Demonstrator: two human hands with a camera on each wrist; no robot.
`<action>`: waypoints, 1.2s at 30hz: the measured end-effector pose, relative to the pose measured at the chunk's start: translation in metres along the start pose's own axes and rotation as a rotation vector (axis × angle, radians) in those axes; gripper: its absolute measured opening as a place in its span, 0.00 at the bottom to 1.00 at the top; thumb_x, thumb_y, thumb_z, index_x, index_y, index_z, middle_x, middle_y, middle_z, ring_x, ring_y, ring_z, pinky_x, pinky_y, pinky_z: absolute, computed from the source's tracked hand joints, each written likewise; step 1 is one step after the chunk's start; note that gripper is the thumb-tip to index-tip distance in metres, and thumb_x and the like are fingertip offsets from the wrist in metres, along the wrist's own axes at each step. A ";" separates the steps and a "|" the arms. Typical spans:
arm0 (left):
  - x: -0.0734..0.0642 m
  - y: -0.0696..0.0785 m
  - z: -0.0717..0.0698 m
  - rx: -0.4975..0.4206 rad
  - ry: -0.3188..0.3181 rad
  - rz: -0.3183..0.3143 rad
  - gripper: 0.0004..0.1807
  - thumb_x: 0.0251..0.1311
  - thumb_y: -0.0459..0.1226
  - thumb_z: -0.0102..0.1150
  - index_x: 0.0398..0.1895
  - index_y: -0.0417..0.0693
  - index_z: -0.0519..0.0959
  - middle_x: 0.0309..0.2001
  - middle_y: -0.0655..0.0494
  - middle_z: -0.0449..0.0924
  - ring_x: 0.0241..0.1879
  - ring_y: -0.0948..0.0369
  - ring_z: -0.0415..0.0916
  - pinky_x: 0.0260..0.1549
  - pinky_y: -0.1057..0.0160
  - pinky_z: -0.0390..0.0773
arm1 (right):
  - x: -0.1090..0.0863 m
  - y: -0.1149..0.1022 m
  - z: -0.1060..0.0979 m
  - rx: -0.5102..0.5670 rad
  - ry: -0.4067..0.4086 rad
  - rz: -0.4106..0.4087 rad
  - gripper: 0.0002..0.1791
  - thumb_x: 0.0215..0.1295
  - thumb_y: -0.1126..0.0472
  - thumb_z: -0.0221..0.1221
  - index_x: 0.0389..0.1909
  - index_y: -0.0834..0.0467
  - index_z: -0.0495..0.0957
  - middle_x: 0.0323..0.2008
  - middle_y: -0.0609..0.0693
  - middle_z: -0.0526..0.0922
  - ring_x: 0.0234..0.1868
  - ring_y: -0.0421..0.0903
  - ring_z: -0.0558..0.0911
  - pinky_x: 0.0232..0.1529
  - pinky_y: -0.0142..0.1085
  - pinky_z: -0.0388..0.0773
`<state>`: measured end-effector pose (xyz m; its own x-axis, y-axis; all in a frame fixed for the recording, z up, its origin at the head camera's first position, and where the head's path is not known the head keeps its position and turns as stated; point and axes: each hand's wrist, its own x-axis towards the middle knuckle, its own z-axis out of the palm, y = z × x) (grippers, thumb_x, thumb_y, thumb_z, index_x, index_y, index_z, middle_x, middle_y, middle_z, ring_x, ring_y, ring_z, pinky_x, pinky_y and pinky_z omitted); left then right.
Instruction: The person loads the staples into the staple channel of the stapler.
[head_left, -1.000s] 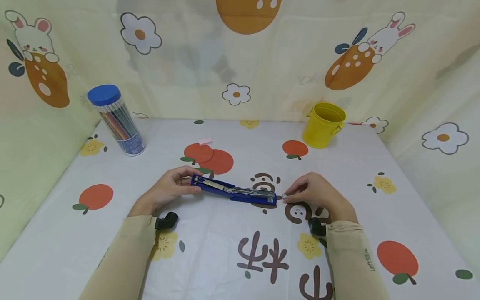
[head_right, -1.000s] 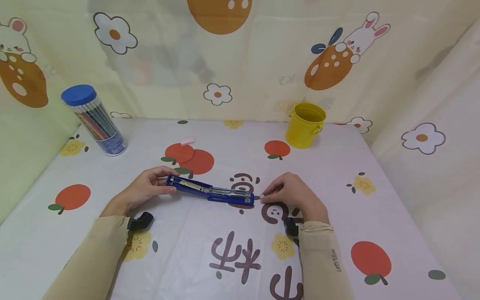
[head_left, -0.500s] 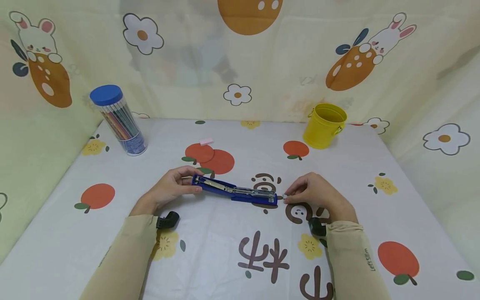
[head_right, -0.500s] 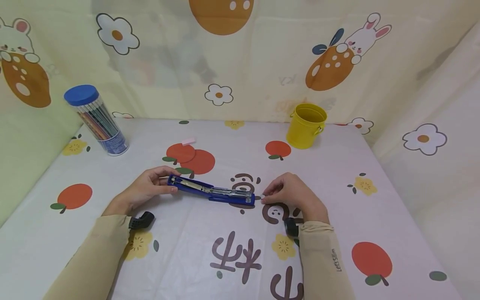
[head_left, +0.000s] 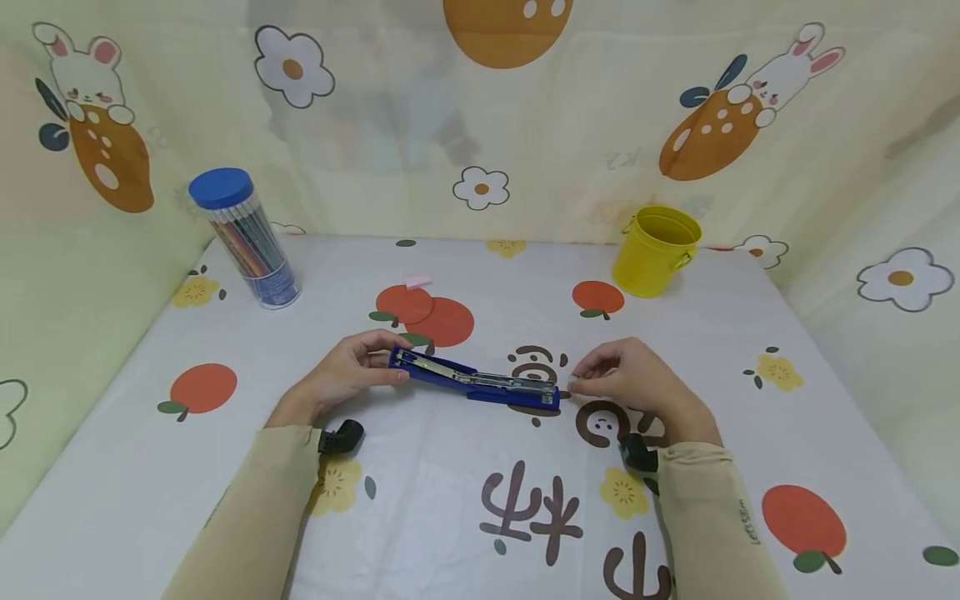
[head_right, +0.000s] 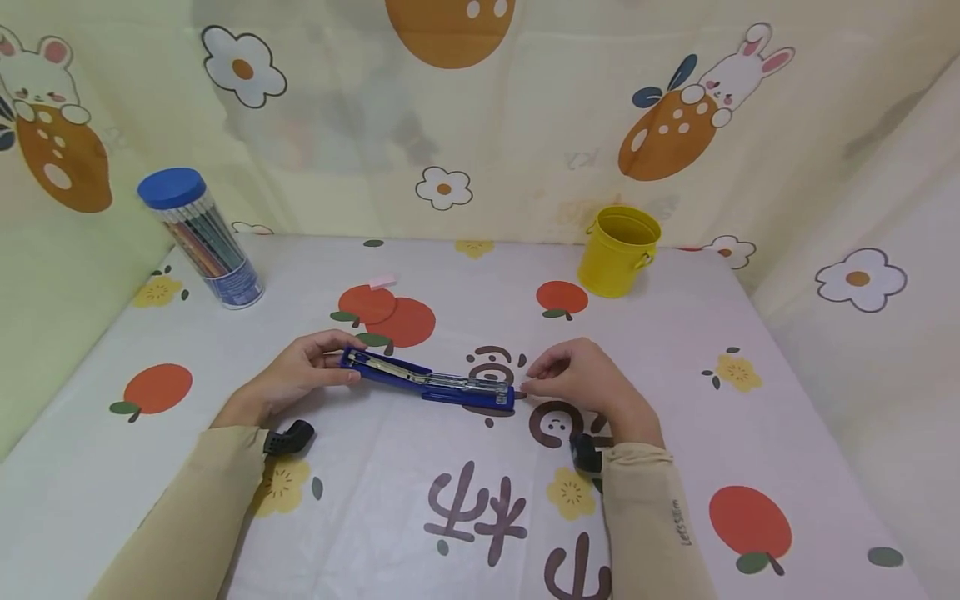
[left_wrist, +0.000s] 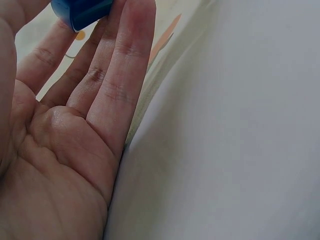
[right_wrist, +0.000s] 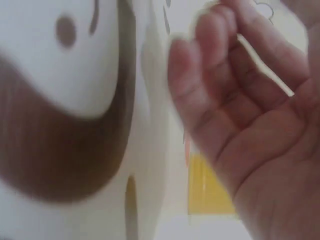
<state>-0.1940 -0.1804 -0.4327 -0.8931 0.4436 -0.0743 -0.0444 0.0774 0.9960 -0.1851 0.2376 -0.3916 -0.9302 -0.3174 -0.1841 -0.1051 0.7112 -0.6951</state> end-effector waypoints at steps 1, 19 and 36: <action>0.000 0.000 0.000 0.000 -0.002 0.000 0.26 0.55 0.27 0.72 0.58 0.35 0.76 0.54 0.40 0.80 0.48 0.53 0.82 0.45 0.60 0.83 | 0.000 -0.002 0.001 0.011 0.011 -0.022 0.12 0.57 0.52 0.74 0.36 0.54 0.88 0.33 0.46 0.86 0.36 0.49 0.79 0.40 0.39 0.80; 0.002 0.000 0.000 0.003 0.002 -0.006 0.26 0.56 0.27 0.71 0.59 0.36 0.76 0.53 0.41 0.80 0.46 0.53 0.82 0.44 0.60 0.83 | 0.012 -0.026 0.026 0.053 -0.004 -0.208 0.08 0.56 0.59 0.75 0.33 0.55 0.87 0.30 0.47 0.82 0.32 0.47 0.79 0.35 0.33 0.80; 0.002 0.000 -0.001 0.011 0.006 -0.005 0.26 0.56 0.27 0.72 0.59 0.36 0.76 0.54 0.42 0.80 0.47 0.53 0.82 0.44 0.60 0.83 | 0.011 -0.030 0.026 0.039 -0.023 -0.180 0.05 0.55 0.59 0.76 0.31 0.51 0.88 0.32 0.46 0.84 0.34 0.48 0.79 0.37 0.37 0.82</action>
<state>-0.1956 -0.1804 -0.4331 -0.8954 0.4382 -0.0793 -0.0444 0.0893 0.9950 -0.1826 0.1963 -0.3904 -0.8892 -0.4520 -0.0705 -0.2547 0.6171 -0.7446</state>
